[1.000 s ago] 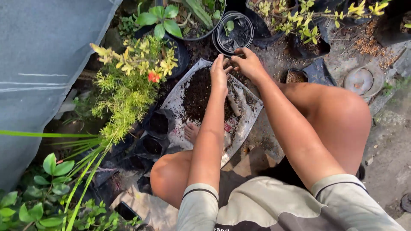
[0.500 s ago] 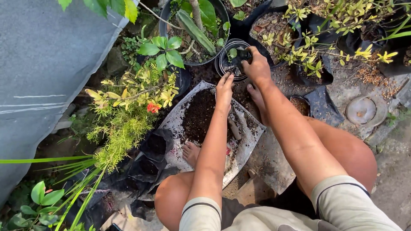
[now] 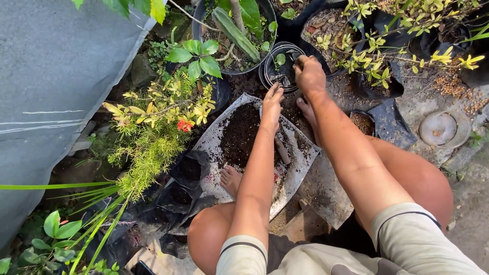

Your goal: Filling black plastic polybags with soil for plant nursery preparation.

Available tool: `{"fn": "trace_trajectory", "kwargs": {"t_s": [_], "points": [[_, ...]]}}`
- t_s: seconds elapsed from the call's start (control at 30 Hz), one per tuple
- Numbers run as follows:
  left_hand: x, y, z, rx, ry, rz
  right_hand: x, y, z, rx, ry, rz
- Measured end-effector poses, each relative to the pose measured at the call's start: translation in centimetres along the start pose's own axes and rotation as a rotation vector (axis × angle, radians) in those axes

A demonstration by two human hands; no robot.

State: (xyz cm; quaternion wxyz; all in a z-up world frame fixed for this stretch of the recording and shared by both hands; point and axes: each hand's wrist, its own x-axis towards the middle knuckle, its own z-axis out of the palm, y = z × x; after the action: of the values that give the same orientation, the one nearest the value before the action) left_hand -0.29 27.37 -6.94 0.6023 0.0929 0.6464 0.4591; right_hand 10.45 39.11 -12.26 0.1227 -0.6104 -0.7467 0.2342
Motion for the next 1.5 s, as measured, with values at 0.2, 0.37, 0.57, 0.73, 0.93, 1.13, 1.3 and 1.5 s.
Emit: {"fn": "trace_trajectory", "kwargs": {"t_s": [0.2, 0.37, 0.57, 0.73, 0.93, 1.13, 1.3, 1.5], "points": [[-0.9, 0.8, 0.0, 0.039, -0.024, -0.003, -0.2, -3.0, -3.3, 0.125, -0.171, 0.042], [-0.6, 0.4, -0.2, 0.037, -0.009, -0.012, 0.1, -2.6, -2.2, -0.02, -0.166, 0.07], [0.6, -0.9, -0.5, -0.009, -0.001, 0.014, -0.4, -2.5, -3.1, 0.318, 0.263, 0.044], [-1.3, 1.0, 0.4, 0.038, 0.025, -0.003, -4.0, -3.4, -7.0, 0.46, 0.516, -0.123], [-5.2, 3.4, 0.3, 0.065, -0.006, 0.117, -8.3, -5.5, -12.9, 0.704, 0.315, -0.04], [-10.3, 1.0, -4.8, -0.029, 0.179, 0.328, -16.6, -9.2, -16.9, 1.18, -0.048, 0.194], [-17.6, -1.9, -7.5, -0.208, 0.191, 0.42, -20.6, -7.6, -16.8, 1.425, -0.178, 0.25], [-24.3, -4.3, -10.6, 0.046, 0.241, 0.427, -24.5, -7.5, -17.0, 1.154, -0.404, 0.236]]}}
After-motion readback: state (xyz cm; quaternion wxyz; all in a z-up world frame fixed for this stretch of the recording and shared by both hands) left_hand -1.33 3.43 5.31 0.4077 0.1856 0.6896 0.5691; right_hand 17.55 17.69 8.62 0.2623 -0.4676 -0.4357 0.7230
